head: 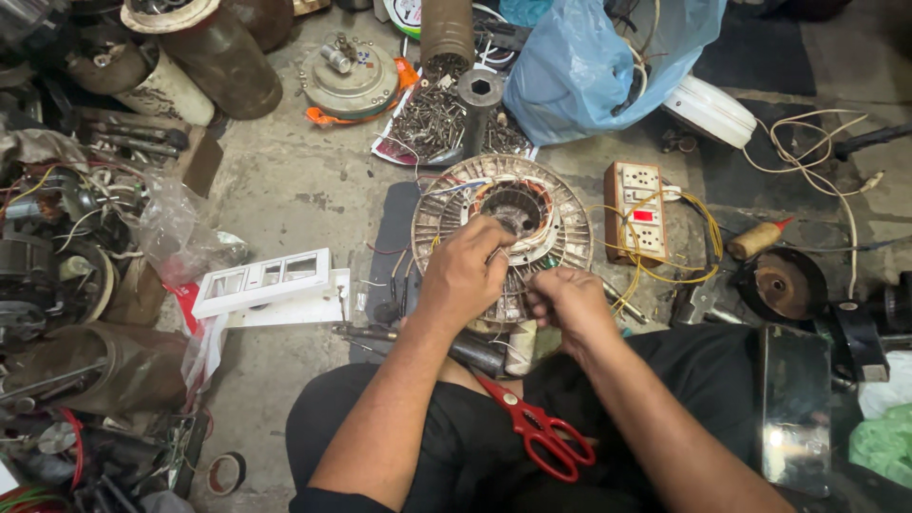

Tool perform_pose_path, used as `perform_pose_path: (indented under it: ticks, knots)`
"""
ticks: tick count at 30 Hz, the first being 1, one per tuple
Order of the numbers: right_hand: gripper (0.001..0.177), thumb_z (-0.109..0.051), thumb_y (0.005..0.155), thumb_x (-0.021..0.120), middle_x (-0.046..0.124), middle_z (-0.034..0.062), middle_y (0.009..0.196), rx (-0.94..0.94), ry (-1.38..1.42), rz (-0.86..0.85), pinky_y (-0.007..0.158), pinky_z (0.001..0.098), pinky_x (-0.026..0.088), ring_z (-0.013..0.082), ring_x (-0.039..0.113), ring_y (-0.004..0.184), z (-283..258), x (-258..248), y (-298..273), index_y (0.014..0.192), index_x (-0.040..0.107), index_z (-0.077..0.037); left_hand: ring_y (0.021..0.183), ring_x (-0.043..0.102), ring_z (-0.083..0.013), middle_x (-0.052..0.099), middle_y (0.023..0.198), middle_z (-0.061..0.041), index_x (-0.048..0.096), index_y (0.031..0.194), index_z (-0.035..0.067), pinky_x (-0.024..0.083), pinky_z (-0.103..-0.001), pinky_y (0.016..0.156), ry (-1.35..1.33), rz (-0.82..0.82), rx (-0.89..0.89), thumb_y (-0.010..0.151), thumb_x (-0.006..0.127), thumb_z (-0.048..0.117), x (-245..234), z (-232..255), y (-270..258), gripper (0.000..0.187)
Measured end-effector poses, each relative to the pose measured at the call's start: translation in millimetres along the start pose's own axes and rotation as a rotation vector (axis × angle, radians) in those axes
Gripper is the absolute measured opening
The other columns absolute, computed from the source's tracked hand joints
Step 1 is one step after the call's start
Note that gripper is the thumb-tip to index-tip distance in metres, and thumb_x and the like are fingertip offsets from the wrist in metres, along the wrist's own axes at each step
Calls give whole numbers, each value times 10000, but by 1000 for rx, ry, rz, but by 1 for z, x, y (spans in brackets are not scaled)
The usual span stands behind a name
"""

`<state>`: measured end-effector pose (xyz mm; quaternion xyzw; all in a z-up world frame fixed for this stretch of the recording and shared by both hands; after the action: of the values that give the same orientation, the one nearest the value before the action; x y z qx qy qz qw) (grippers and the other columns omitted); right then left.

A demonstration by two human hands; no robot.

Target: The person sits on the floor and works on a motor stator, using a green-handled screwdriver to adjust wires and a pair of red scissors to cut wires. The person manipulates the copper windings and connects them to a testing device.

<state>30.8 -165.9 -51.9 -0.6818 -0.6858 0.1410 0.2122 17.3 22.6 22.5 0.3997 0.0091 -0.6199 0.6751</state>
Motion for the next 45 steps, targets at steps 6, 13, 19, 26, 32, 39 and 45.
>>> perform_pose_path:
  ticks: [6,13,19,26,32,39,45]
  knots:
    - [126,-102,849,693,654,67,654,3,-21,-55,427,282,453,136,557,480,-10,4,11,765,681,-9,958,721,-279,688,1043,-76,691,1003,55,581,-394,843,-3,-20,-32,860,636,40,0,-2,1,154]
    - [103,-116,847,721,666,48,672,80,-119,-107,436,275,491,125,575,491,-27,-3,20,812,707,-19,913,724,-297,691,1028,-82,719,1015,76,576,-405,786,-17,-15,-66,903,665,114,-1,2,5,129]
    - [158,-173,862,758,667,32,680,117,-161,-160,428,265,490,110,591,501,-32,-9,28,858,720,-19,904,707,-363,702,1036,-130,754,1047,108,553,-473,793,152,-114,-214,896,673,169,8,-1,27,182]
    - [168,-187,865,757,637,13,660,133,-224,-144,414,256,464,98,567,495,-35,-9,29,858,741,-20,1053,705,-338,736,1100,-158,798,1051,142,552,-462,906,434,-732,-284,817,661,96,20,-18,82,275]
    - [173,-183,880,754,613,-6,643,135,-203,-171,405,249,440,87,548,495,-37,-6,26,860,737,-11,1050,733,-320,731,1142,-193,765,1062,35,573,-432,906,557,-1067,-319,799,691,93,44,-28,118,279]
    - [277,-257,968,647,607,25,610,64,-239,-65,415,273,435,115,544,481,-35,-3,8,849,705,-14,974,754,-324,746,1054,-230,786,983,10,584,-419,864,441,-945,-333,775,704,219,31,-28,112,306]
    - [108,-123,966,708,593,-26,720,-585,-218,-43,540,198,404,21,491,618,-9,21,-25,940,670,-24,810,729,-308,751,875,-184,804,887,53,563,-394,778,243,-794,-281,753,752,350,24,-38,104,330]
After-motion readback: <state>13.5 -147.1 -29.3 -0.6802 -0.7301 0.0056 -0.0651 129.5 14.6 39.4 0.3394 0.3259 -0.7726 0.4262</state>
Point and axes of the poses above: each hand's wrist, its own y-axis towards the middle knuckle, its own x-axis out of the palm, z = x × y, the point moved 1 cm from there along y, towards the middle knuckle
